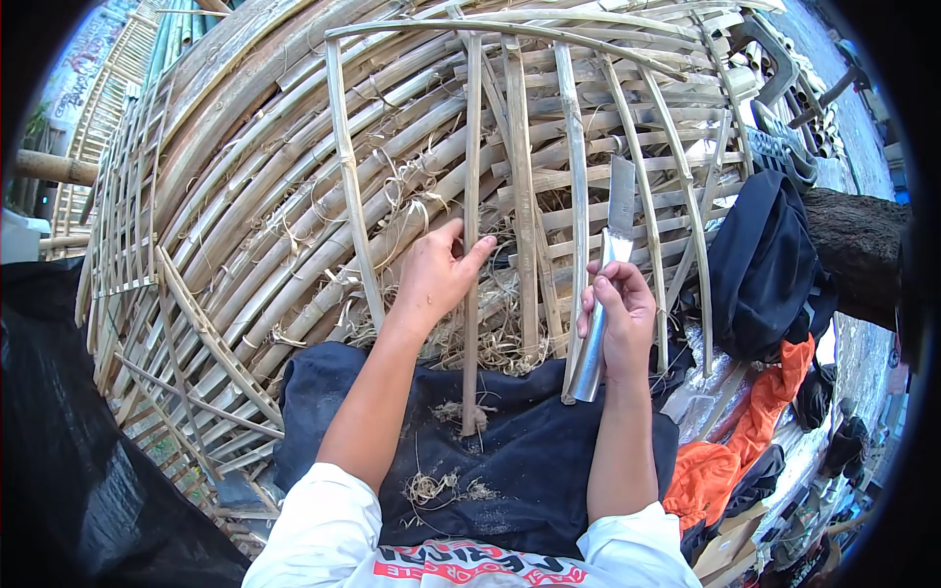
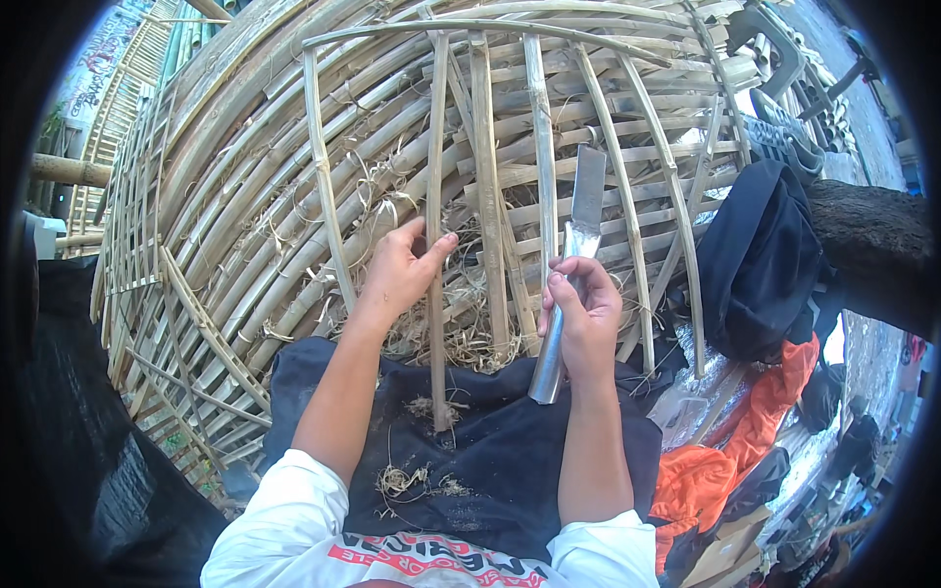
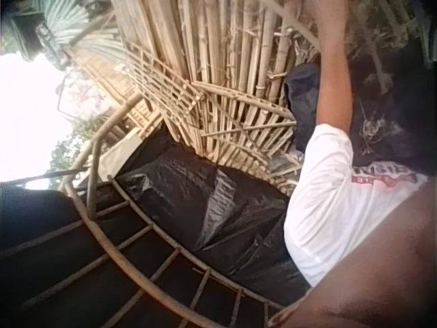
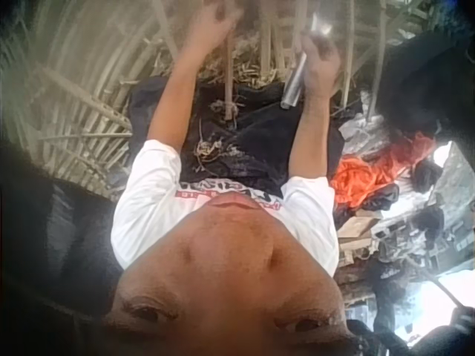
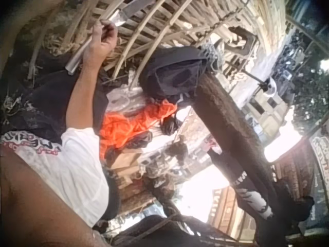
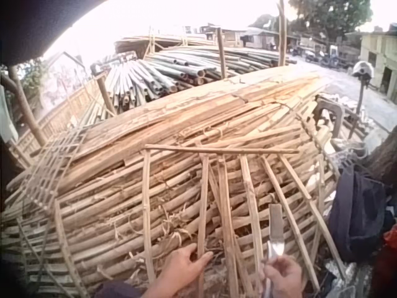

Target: The person weaves thin bamboo strips into a frame, securing intersections with wire and using a metal tool to twist or tighten the bindings.

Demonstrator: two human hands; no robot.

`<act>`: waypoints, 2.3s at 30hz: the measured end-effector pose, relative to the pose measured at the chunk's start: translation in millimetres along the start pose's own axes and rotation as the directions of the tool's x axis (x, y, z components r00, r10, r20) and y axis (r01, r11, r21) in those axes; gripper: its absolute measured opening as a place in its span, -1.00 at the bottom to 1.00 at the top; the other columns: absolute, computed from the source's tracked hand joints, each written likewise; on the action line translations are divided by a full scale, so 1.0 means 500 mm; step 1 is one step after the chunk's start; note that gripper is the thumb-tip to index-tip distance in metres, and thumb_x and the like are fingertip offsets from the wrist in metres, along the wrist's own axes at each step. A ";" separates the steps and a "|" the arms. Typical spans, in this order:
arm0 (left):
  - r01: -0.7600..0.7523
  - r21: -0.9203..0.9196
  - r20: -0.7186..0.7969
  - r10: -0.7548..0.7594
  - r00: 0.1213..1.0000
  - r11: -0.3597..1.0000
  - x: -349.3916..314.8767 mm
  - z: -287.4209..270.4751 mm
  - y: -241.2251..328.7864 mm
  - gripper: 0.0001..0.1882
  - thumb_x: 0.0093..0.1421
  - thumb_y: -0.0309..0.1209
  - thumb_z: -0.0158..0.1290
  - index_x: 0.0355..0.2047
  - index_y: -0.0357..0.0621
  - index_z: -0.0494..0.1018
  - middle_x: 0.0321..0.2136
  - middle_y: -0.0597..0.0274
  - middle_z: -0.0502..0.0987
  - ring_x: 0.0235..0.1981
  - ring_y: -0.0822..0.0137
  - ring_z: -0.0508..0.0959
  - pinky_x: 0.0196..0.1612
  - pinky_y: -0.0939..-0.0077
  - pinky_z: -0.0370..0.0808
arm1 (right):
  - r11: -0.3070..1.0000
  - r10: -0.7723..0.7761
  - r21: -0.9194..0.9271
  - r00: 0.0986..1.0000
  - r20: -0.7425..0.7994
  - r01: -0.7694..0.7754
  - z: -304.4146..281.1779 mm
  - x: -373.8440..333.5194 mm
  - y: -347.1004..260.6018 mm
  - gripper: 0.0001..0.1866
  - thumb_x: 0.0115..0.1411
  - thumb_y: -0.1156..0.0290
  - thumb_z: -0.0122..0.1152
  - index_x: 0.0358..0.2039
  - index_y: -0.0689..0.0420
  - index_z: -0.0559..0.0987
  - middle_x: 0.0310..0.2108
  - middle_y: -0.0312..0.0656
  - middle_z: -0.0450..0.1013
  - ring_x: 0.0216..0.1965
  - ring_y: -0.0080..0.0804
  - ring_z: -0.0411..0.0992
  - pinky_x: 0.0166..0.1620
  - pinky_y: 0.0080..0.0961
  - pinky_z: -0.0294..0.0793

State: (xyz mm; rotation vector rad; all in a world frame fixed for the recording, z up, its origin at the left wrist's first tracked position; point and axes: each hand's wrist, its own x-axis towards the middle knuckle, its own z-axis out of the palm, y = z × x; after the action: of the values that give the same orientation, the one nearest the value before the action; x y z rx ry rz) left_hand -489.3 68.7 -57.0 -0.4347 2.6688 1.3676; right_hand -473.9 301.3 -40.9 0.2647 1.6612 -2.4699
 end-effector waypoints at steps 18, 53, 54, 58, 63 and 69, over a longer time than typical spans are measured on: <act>-0.008 0.076 0.009 0.007 1.000 0.997 0.014 0.009 0.001 -0.50 0.30 0.00 -0.01 -0.37 -0.27 0.53 -0.58 -0.09 0.57 -0.40 -0.11 0.61 -0.29 0.06 0.48 | 1.000 0.029 -0.001 1.000 -0.004 -0.029 -0.005 0.003 0.008 -0.89 0.27 0.52 0.17 -0.20 0.21 0.48 -0.18 -0.13 0.42 -0.49 -0.63 0.41 -0.60 -0.66 0.49; 0.024 0.396 -0.043 -0.008 0.999 0.918 0.049 -0.116 0.141 -0.51 0.12 0.00 0.22 -0.21 -0.22 0.52 -0.43 0.06 0.55 -0.32 0.21 0.59 -0.22 0.29 0.50 | 0.969 -0.035 -0.246 0.999 0.008 0.036 -0.006 0.010 0.026 -0.86 0.27 0.47 0.21 -0.18 0.20 0.51 -0.19 -0.24 0.44 -0.25 -0.55 0.54 -0.57 -0.69 0.52; -0.121 0.397 -0.061 0.158 0.986 0.910 0.082 -0.127 0.144 -0.55 0.13 -0.06 0.22 -0.20 -0.21 0.53 -0.36 0.02 0.56 -0.27 0.20 0.59 -0.17 0.29 0.49 | 0.975 -0.028 -0.219 1.000 0.001 0.028 -0.009 0.011 0.025 -0.86 0.27 0.47 0.21 -0.18 0.21 0.52 -0.18 -0.21 0.45 -0.29 -0.56 0.53 -0.57 -0.69 0.52; -0.598 0.459 -0.214 0.736 0.643 0.657 0.313 -0.177 0.157 -0.74 0.18 -0.31 0.17 -0.15 -0.14 0.56 -0.13 0.07 0.59 -0.08 0.02 0.58 0.03 0.22 0.48 | 0.999 0.014 -0.036 1.000 0.027 -0.013 -0.007 0.013 0.031 -0.87 0.27 0.47 0.23 -0.20 0.23 0.57 -0.14 -0.11 0.47 -0.44 -0.58 0.52 -0.57 -0.66 0.53; -0.675 0.564 0.024 0.807 0.590 0.476 0.494 -0.188 0.136 -0.69 0.23 -0.26 0.16 -0.01 0.08 0.60 -0.13 0.10 0.59 -0.07 0.01 0.57 0.06 0.19 0.46 | 1.000 -0.023 0.002 1.000 0.010 0.022 -0.026 0.021 0.033 -0.86 0.27 0.44 0.24 -0.21 0.22 0.57 -0.11 -0.05 0.47 -0.50 -0.56 0.50 -0.54 -0.64 0.56; -0.612 0.421 -0.099 0.705 0.703 0.669 0.530 -0.159 0.086 -0.77 0.17 -0.26 0.21 -0.16 0.11 0.68 -0.23 0.16 0.63 -0.14 0.11 0.60 0.00 0.27 0.49 | 0.970 0.056 -0.234 0.998 -0.024 -0.060 -0.019 0.020 0.036 -0.84 0.28 0.42 0.22 -0.19 0.21 0.54 -0.21 -0.20 0.45 -0.32 -0.67 0.44 -0.51 -0.69 0.48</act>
State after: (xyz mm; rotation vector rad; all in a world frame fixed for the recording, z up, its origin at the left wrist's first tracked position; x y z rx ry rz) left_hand -752.4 -25.0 -37.1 0.5171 3.3871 0.9047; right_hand -478.9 303.0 -62.9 0.3004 1.9017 -2.2085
